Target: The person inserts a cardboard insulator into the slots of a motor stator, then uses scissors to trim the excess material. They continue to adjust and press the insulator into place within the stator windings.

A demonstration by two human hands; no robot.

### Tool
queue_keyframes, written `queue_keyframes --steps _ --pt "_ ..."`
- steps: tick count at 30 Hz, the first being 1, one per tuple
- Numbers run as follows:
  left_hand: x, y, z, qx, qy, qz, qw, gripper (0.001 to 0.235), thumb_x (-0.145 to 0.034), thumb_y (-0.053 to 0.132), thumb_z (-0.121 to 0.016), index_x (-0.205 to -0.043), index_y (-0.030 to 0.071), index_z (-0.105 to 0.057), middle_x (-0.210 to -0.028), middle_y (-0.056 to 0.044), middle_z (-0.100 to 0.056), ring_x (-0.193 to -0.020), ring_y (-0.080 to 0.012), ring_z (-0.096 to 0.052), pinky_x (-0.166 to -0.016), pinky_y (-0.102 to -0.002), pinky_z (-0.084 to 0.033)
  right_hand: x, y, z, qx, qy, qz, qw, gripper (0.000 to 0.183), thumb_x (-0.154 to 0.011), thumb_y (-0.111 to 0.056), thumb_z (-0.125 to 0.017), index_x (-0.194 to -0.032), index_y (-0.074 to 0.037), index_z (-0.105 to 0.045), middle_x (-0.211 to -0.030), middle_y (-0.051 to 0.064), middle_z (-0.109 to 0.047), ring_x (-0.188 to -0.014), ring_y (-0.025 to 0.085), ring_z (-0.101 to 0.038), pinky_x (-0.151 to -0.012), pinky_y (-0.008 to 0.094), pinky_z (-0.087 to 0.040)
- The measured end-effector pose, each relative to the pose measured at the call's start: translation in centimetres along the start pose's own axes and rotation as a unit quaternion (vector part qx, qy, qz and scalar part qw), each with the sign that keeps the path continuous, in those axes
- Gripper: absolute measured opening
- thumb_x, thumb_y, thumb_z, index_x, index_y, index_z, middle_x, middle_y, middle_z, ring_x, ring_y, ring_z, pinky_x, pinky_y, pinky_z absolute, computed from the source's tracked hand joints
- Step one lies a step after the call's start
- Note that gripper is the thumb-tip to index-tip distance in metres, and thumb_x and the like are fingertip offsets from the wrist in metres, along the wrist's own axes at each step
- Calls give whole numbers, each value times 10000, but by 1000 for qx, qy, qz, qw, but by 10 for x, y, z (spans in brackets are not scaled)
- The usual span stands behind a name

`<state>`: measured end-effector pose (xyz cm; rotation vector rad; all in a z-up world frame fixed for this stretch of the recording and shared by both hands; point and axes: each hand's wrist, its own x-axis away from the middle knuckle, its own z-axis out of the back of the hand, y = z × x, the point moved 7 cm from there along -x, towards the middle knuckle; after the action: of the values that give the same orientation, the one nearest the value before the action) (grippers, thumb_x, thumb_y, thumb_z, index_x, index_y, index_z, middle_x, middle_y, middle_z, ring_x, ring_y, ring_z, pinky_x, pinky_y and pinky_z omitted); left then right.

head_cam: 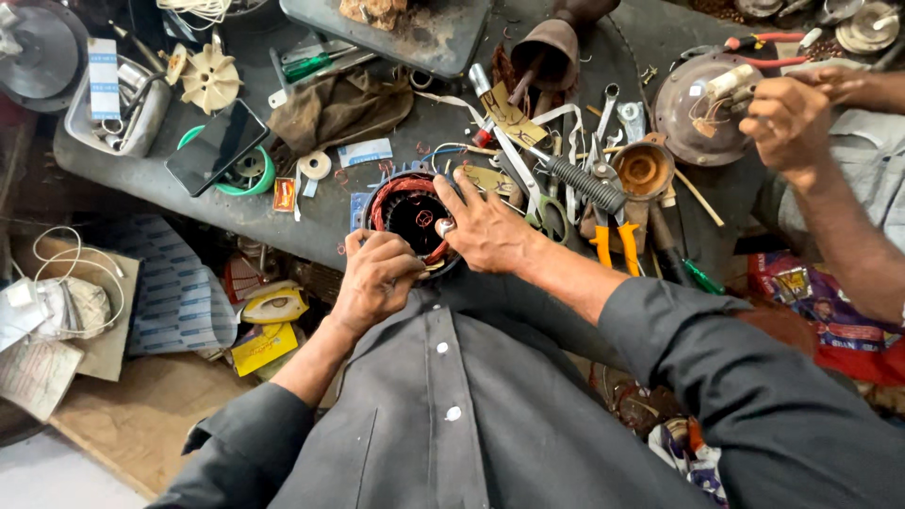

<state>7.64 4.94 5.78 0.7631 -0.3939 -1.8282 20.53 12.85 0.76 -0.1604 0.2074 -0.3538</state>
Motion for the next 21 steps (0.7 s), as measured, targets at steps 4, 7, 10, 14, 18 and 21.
queue_keyframes --steps 4,7,10,14,18,21 --pt "-1 4 -6 -36 -21 -1 999 119 -724 63 -752 -795 156 -728 -870 47 -685 -974 -168 -639 -952 -430 -340 4 3 -10 9 -58 1 998 214 -914 -184 -563 -1020 -35 -676 -1526 369 -364 -1355 588 -429 -896 623 -535" --pt "-2 -7 -6 16 -34 18 999 113 -769 69 -745 -840 154 -730 -907 50 -696 -995 -152 -644 -935 -404 -340 2 2 -6 13 -9 -1 1000 252 -917 -169 -552 -1069 -20 -686 -1513 361 -380 -1351 579 -442 -859 613 -542" --pt "-1 -19 -9 57 -63 32 996 131 -796 67 -730 -896 152 -731 -976 35 -703 -1023 -149 -649 -921 -394 -335 5 4 -5 21 -6 -1 1000 255 -942 -193 -547 -1067 -35 -704 -1509 361 -388 -1362 569 -420 -903 614 -511" --pt "0 -23 -11 59 -94 25 993 132 -843 73 -716 -933 167 -738 -1050 5 -694 -1045 -171 -642 -941 -413 -328 -1 12 5 -47 -10 39 998 241 -948 -227 -550 -1046 -103 -732 -1572 304 -348 -1420 512 -356 -1043 704 -382" --pt "0 -25 -11 63 -124 42 989 76 -855 110 -728 -914 158 -735 -1057 1 -697 -1039 -177 -652 -920 -412 -324 -10 9 5 -20 -58 69 996 221 -946 -254 -560 -932 -138 -749 -1598 246 -301 -1467 479 -288 -1046 799 -258" --pt "0 -26 -11 75 -131 59 987 56 -846 154 -761 -899 155 -744 -1029 2 -698 -1008 -176 -651 -914 -408 -321 -12 7 5 -54 -97 72 991 167 -884 -211 -627 -905 -111 -759 -1641 232 -275 -1506 481 -251 -1017 752 -287"
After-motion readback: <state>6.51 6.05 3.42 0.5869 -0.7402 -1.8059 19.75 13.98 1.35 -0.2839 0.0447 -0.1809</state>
